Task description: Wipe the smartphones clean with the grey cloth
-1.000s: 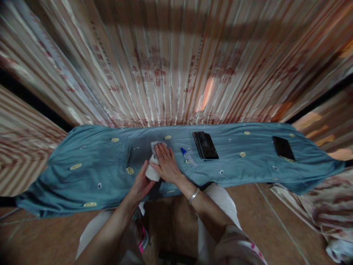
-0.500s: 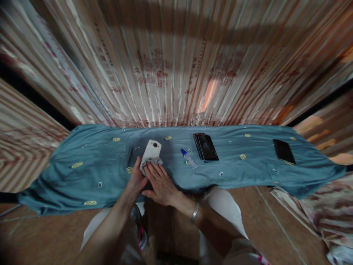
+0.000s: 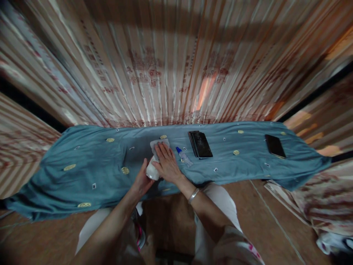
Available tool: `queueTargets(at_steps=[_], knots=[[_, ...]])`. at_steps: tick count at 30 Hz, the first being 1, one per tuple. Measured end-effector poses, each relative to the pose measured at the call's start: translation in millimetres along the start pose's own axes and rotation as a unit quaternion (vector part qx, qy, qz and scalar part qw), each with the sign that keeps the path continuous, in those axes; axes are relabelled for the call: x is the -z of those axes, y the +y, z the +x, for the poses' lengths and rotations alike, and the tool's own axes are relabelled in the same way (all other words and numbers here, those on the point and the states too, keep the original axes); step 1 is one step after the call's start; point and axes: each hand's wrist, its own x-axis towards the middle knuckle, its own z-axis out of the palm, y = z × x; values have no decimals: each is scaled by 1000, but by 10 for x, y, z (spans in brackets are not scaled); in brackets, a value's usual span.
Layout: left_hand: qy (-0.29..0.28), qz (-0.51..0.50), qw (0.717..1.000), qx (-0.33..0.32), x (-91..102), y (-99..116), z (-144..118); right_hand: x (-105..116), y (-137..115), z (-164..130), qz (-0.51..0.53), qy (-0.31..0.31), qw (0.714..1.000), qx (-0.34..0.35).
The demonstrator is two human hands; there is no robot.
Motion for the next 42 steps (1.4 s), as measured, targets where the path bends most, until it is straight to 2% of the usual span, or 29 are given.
queueTargets(at_steps=[2, 5, 9, 13, 15, 18, 20, 24, 28, 33, 36, 42], knots=[[-4, -6, 1000, -10, 10, 10, 12, -47, -30, -35, -1, 3, 1000, 3], [9, -30, 999, -40, 49, 56, 24, -163, -176, -170, 2, -24, 998, 51], [41, -44, 998, 1, 117, 150, 8, -305, -383, -365, 12, -57, 992, 110], [49, -44, 998, 19, 109, 178, -29, -316, -413, -388, 0, -67, 989, 129], [54, -49, 997, -1, 72, 145, -41, -279, -360, -326, -14, -58, 991, 121], [29, -68, 997, -37, 18, 71, -41, -221, -234, -190, -31, -33, 995, 86], [15, -72, 997, -30, 8, 35, -27, -199, -139, -106, -34, -16, 998, 55], [23, -70, 997, -1, 71, 36, 32, -221, 4, -23, -24, 17, 1000, -8], [15, -76, 997, -19, 170, 99, 104, -299, 13, -68, -8, 19, 1000, -21], [58, -104, 992, -51, 205, 214, 125, -380, -142, -226, -1, 4, 999, 41], [77, -121, 989, -37, 210, 273, 106, -390, -270, -325, -2, -15, 996, 85], [34, -84, 996, -18, 230, 295, 46, -386, -432, -445, 4, -58, 988, 140]])
